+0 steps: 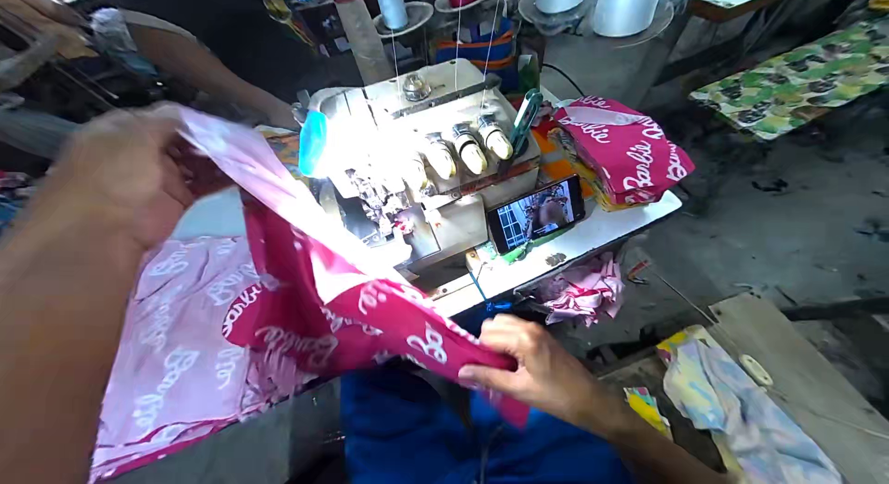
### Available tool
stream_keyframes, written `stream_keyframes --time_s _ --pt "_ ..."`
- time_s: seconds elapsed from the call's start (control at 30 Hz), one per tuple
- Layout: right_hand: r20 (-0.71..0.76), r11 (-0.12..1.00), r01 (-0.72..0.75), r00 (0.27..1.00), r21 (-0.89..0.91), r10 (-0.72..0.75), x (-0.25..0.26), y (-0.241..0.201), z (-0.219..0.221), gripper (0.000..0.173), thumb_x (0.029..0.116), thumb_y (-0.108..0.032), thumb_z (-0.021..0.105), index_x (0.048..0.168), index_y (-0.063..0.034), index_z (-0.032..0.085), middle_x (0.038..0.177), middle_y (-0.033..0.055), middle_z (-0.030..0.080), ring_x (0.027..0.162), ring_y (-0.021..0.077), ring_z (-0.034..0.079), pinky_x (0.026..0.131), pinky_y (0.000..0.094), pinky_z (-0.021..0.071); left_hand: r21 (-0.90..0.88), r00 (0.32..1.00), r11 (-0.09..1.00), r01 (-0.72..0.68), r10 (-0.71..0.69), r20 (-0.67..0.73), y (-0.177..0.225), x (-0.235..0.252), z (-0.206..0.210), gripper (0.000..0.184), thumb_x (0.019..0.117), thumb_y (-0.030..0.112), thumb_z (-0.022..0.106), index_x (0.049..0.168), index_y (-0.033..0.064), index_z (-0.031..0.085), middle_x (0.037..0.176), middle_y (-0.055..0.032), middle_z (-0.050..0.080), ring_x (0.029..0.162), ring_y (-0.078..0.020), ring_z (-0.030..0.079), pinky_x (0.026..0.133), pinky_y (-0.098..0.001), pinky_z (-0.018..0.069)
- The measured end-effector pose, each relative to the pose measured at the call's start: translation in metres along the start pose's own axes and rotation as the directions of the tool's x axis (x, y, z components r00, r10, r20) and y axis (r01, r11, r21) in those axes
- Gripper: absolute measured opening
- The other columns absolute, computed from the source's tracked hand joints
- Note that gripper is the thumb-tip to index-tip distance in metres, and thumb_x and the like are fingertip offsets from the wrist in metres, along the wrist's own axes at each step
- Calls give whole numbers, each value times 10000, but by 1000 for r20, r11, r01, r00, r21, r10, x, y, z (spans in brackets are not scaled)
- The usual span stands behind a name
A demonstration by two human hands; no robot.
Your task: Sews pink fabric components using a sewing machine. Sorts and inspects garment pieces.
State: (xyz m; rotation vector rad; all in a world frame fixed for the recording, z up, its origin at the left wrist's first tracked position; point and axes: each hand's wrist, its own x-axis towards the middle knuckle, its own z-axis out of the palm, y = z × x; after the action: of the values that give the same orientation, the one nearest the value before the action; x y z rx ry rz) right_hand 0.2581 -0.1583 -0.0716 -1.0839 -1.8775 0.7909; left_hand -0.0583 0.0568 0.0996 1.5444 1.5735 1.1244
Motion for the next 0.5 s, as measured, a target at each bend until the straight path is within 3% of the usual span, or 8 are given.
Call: stream_keyframes --time_s 0.07,0.1,0.2,0.23,0.3,0.33,0.4,0.5 --pt "-163 998 38 986 -51 -46 8 -13 -14 387 968 -411 683 820 -55 700 820 57 665 851 144 645 781 314 531 -149 997 986 -73 68 -40 -2 21 -19 282 1096 416 403 1198 212 568 1020 93 682 936 -75 693 864 -316 587" --pt "-207 998 35 977 -60 -46 10 -21 -16 373 968 -411 680 846 -59 700 819 47 675 825 113 652 746 287 537 -158 993 983 -98 86 -81 -3 25 -26 294 1099 425 404 1241 208 543 1042 87 664 941 -69 689 863 -306 588" --pt "-196 992 76 976 -100 -95 6 -46 6 306 965 -364 689 926 -61 708 776 45 691 702 111 667 603 281 544 165 956 984 -64 108 -274 -19 13 -41 314 1074 478 446 1251 225 504 936 134 573 742 46 607 700 -183 550" --pt "-161 986 124 977 -113 -141 4 -52 21 258 959 -316 697 950 -60 725 788 48 711 689 125 679 589 291 551 334 954 942 -24 122 -274 -30 2 -52 397 1074 469 444 1307 153 504 1001 40 571 779 -22 595 736 -253 539" --pt "-24 971 232 972 -60 -234 -5 -61 53 184 966 -234 687 999 -58 728 804 49 706 667 142 674 563 291 544 547 974 836 -31 148 -170 -63 -22 -86 505 1078 336 489 1345 -92 500 1163 -345 593 962 -438 616 872 -646 474" --pt "72 963 270 960 13 -270 -11 -65 67 174 969 -199 685 1051 -52 730 831 62 710 676 155 682 571 297 554 655 982 755 -27 144 -125 -86 -35 -105 484 1072 299 499 1301 -127 522 1133 -416 592 981 -564 609 858 -751 437" --pt "274 935 303 898 184 -345 -22 -71 86 197 990 -171 665 1137 -55 725 895 85 717 731 182 701 624 314 573 745 988 654 128 -22 -151 -106 -76 -126 380 1072 194 539 1257 -135 581 1130 -450 594 1062 -675 552 894 -842 345" --pt "406 903 311 815 296 -414 -22 -64 99 168 1004 -177 655 1098 -67 741 971 79 735 843 171 721 724 311 592 755 967 607 249 -117 -225 -141 -128 -158 306 1036 125 593 1247 -92 634 1190 -399 619 1137 -659 544 919 -856 334"
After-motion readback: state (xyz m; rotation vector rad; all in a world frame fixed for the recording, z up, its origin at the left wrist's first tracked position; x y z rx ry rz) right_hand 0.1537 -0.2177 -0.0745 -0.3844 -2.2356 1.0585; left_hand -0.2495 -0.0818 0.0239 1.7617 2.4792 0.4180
